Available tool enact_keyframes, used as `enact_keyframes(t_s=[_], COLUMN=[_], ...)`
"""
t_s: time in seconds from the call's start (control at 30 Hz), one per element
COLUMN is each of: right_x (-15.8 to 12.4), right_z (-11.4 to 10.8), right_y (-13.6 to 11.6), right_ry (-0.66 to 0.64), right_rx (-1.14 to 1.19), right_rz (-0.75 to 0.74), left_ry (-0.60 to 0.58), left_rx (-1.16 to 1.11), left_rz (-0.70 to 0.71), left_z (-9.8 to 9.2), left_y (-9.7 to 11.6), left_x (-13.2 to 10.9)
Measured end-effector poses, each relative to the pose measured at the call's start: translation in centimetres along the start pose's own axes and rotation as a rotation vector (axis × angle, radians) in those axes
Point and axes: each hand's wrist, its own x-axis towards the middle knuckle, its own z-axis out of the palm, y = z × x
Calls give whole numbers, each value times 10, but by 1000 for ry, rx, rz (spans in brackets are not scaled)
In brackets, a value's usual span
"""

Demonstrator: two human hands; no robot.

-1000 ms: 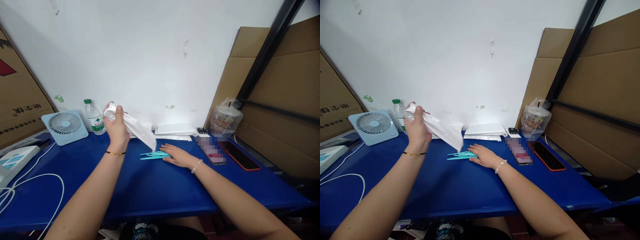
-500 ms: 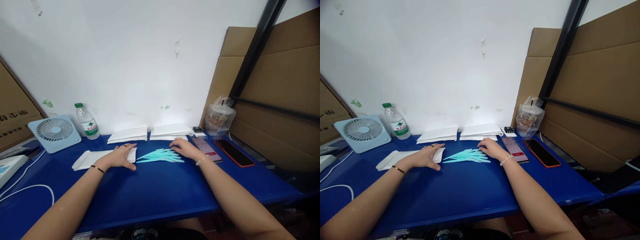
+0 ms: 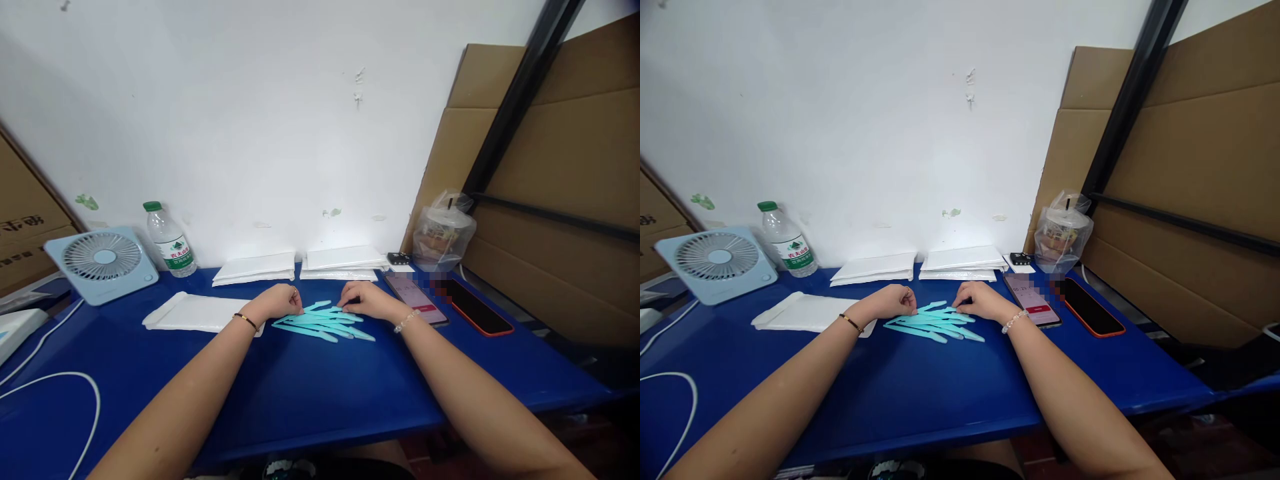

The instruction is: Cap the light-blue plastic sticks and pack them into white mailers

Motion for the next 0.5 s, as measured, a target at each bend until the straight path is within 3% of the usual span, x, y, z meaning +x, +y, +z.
enact_keyframes(t_s=[0.2, 0.37, 0.5], right_x=[-2, 8, 20], right_z=[-5, 9, 21], right_y=[-3, -9, -7], right_ry=[-29, 147, 205], right_rx=[71, 101, 202], right_rz=[20, 170, 210], left_ry=[-61, 83, 159], left_rx=[105, 139, 99], left_rz=[-5, 77, 156], left_z=[-2, -4, 7], left_y=[-3, -6, -4], left_x=[-8, -7, 1])
